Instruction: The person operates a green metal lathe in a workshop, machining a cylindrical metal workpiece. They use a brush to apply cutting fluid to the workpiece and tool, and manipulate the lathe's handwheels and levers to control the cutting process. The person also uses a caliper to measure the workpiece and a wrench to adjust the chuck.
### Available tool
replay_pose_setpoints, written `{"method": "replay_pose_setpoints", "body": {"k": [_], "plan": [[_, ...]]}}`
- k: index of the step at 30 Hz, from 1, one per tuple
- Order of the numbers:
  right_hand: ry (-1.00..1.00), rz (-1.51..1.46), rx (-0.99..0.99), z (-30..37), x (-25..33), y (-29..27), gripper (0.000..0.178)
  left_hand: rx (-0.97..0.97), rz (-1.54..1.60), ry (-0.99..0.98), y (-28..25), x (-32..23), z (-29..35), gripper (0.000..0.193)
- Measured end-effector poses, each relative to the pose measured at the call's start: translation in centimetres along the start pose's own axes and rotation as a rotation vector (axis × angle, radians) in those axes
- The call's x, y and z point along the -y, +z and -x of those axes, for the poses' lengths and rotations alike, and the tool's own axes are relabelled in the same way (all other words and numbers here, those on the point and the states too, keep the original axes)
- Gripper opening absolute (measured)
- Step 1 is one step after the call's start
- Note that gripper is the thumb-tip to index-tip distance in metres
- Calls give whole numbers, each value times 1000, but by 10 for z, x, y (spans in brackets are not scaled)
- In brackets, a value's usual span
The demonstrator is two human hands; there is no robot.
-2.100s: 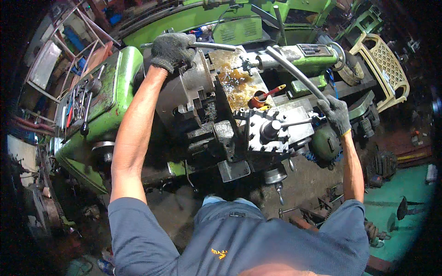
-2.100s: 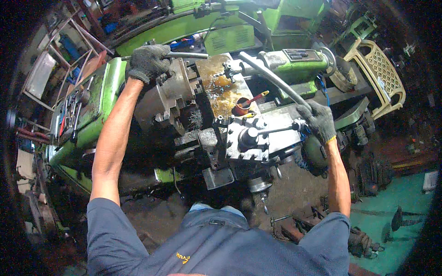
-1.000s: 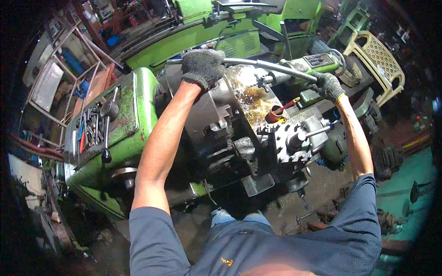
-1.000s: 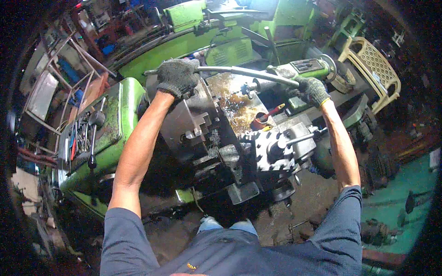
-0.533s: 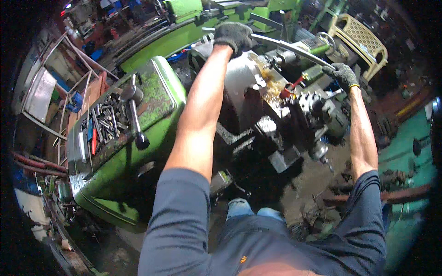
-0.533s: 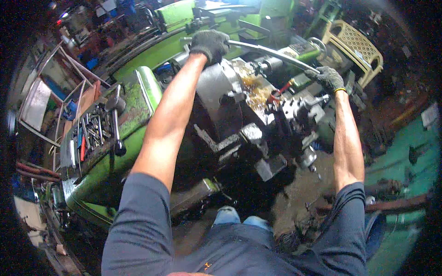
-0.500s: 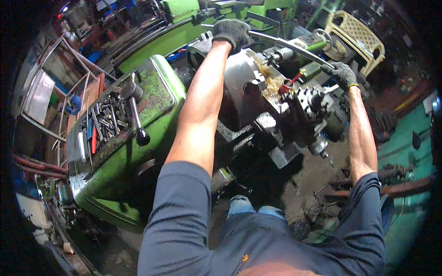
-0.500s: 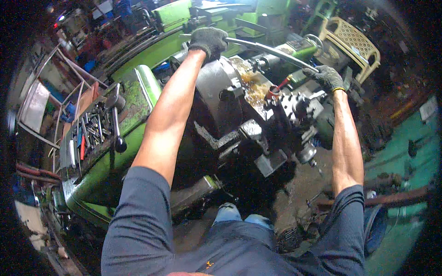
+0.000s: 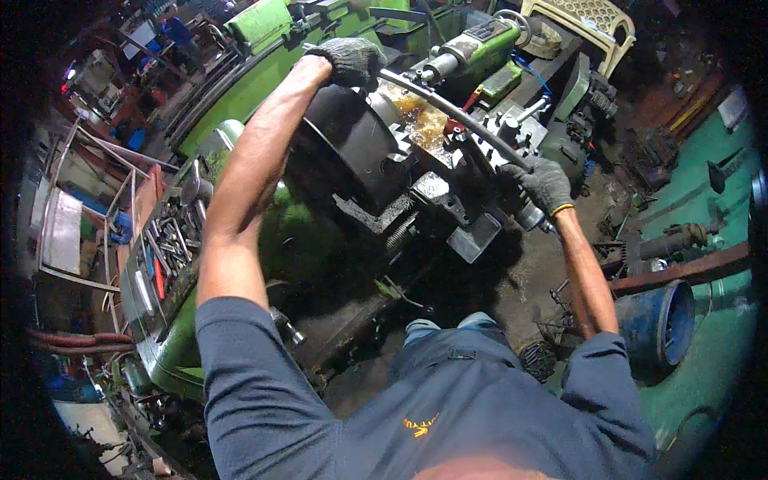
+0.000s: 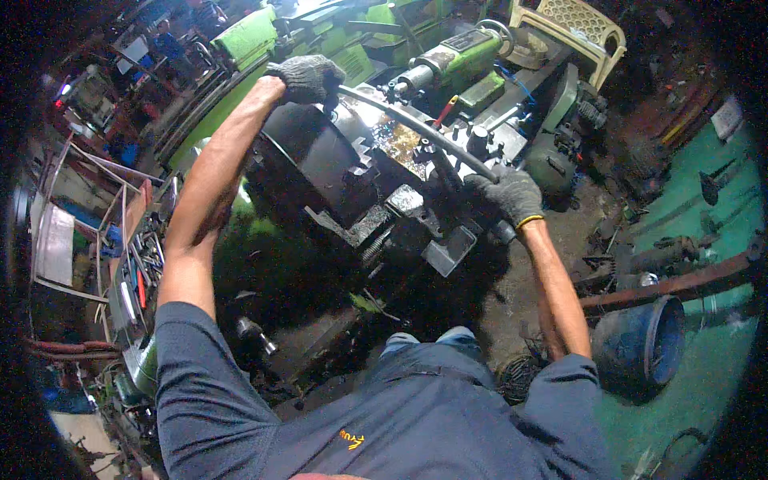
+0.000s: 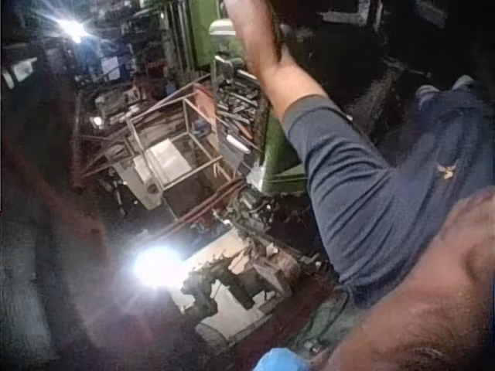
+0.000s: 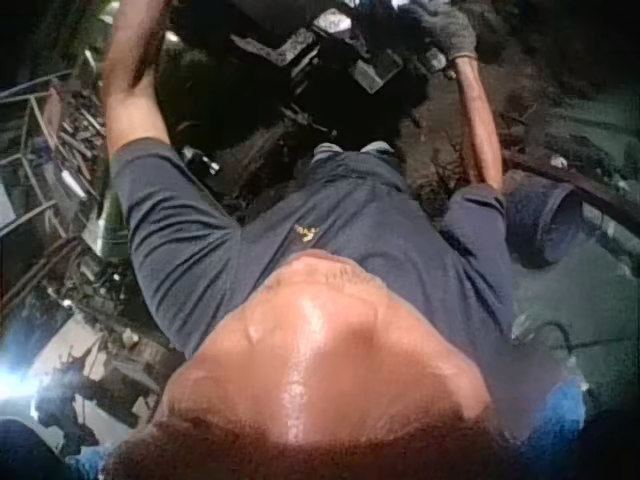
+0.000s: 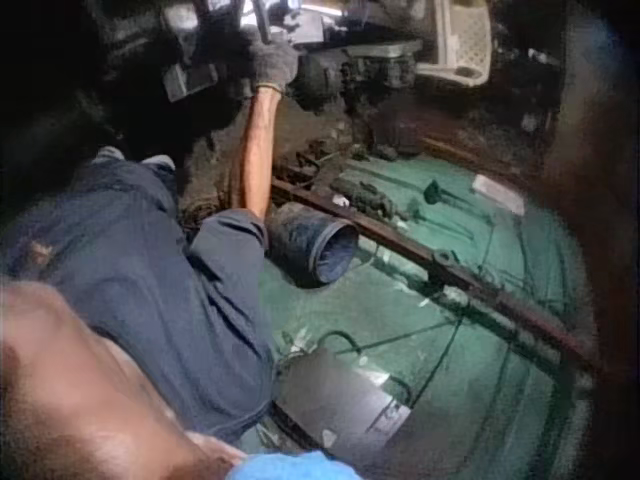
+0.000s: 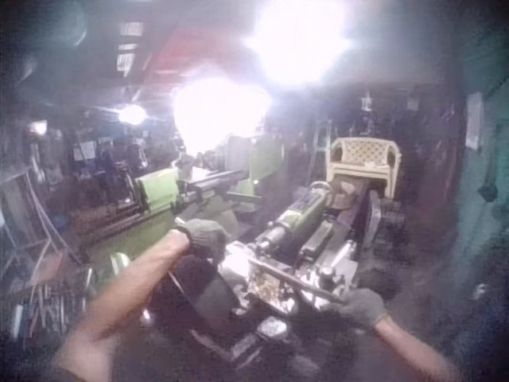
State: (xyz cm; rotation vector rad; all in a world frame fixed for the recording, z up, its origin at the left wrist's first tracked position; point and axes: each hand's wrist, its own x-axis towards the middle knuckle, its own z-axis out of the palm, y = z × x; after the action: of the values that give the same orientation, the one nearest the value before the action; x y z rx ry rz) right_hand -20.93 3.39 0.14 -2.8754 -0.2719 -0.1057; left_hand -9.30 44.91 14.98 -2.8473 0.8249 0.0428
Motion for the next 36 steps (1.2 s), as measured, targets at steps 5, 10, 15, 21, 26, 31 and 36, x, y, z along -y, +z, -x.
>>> {"method": "replay_pose_setpoints", "body": {"k": [5,10,15,21,26,31,36], "plan": [[-219,-43,-183,-70,-26,-78,47,-166,-29,-45,-24,-8,23,28],[-473,152,-160,-202,-36,-108,34,-324,-75,-229,13,-13,35,27],[-730,316,-304,-316,0,-118,46,-321,-48,-594,38,-34,35,30],[-1145,140,-570,-449,81,-108,33,-103,21,-1067,38,-67,4,37],[-1273,206,-388,-518,151,-68,23,-286,-228,-1056,29,-121,-32,27],[-1136,215,-134,-512,133,-65,28,-317,-143,-1217,24,-111,0,20],[-960,215,-41,-532,142,-49,27,-147,-153,-1302,21,-63,-2,29]]}}
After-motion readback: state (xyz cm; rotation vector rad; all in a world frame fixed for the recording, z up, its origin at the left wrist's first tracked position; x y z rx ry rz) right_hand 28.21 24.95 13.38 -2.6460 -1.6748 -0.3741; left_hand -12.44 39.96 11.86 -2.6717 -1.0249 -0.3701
